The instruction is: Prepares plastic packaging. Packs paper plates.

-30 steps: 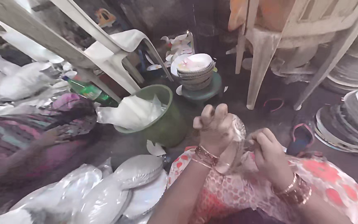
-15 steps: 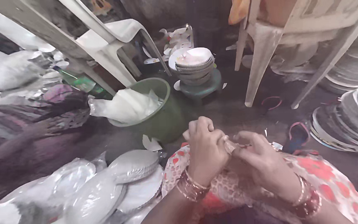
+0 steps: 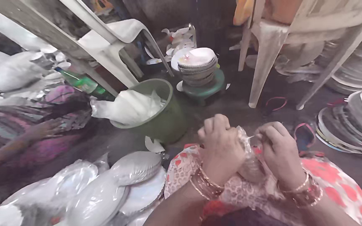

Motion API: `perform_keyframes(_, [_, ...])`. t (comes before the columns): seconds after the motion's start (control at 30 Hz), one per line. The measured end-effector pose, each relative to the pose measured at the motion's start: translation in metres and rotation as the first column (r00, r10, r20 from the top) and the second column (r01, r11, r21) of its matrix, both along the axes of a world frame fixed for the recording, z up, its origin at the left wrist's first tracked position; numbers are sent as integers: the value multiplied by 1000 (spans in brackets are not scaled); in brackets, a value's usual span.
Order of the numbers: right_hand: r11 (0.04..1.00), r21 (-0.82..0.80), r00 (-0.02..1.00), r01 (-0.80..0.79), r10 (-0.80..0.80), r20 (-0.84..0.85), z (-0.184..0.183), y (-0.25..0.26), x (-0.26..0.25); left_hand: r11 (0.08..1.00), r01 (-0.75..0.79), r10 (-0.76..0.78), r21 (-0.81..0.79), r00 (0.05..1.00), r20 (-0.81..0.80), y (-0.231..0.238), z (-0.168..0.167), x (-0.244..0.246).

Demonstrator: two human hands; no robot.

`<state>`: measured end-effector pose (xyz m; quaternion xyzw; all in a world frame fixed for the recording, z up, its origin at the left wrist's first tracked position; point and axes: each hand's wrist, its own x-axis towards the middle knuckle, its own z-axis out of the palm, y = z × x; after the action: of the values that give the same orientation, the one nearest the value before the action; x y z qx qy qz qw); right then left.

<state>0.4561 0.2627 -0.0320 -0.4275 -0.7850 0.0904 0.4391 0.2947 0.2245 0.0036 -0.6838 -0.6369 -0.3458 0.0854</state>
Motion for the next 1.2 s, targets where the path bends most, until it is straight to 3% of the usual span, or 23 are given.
perform_keyframes(0.03, [1000,17,1000,6,-7,25,1,2,1,999,3,-3,-46,1000,-11,1,1,5])
perform_keyframes(0.07, [999,42,999,-25,23,44,2,2,3,978,42,-29,-203,997,65,0,8,7])
perform_keyframes(0.13, [980,125,986,-155,147,73,5,-1,10,768,272,25,-580,892,452,9,28,0])
perform_keyframes(0.17, [960,166,974,-224,213,82,7,-4,11,691,396,122,-605,760,638,14,29,-3])
perform_keyframes(0.2, [941,188,959,-282,269,89,10,-7,11,672,482,225,-562,590,775,16,26,-3])
perform_keyframes(0.27, [923,199,945,-328,322,62,11,-8,8,675,608,316,-418,274,908,14,14,4])
perform_keyframes(0.3, [928,172,943,-330,330,26,9,-6,7,676,644,324,-357,175,930,12,9,8])
perform_keyframes(0.37, [939,95,940,-331,337,-53,4,5,10,712,629,312,-312,115,943,10,1,14])
perform_keyframes(0.57, [921,-277,949,-273,211,-233,-9,14,15,799,562,129,-212,184,974,18,-36,14])
perform_keyframes(0.63, [882,-385,949,-271,179,-258,-11,15,15,819,520,19,-240,394,919,21,-40,10])
perform_keyframes(0.7, [824,-500,951,-266,140,-275,-10,16,15,872,422,-151,-249,715,683,22,-44,7])
perform_keyframes(0.77, [752,-600,948,-271,102,-300,-12,17,14,920,384,-342,-75,882,325,25,-54,6])
perform_keyframes(0.87, [657,-695,937,-293,50,-347,-16,19,13,889,386,-341,248,917,-206,25,-72,3])
perform_keyframes(0.97, [575,-741,922,-348,66,-381,-18,24,18,815,409,-243,411,885,-397,23,-90,-1])
perform_keyframes(1.07, [517,-785,935,-342,105,-339,-18,28,20,816,378,-225,438,904,-363,21,-101,1])
perform_keyframes(1.13, [490,-808,944,-327,129,-304,-19,30,19,886,310,-267,344,949,-167,21,-103,8])
perform_keyframes(1.2, [474,-829,954,-298,166,-249,-21,30,19,936,332,-347,118,928,137,22,-99,12])
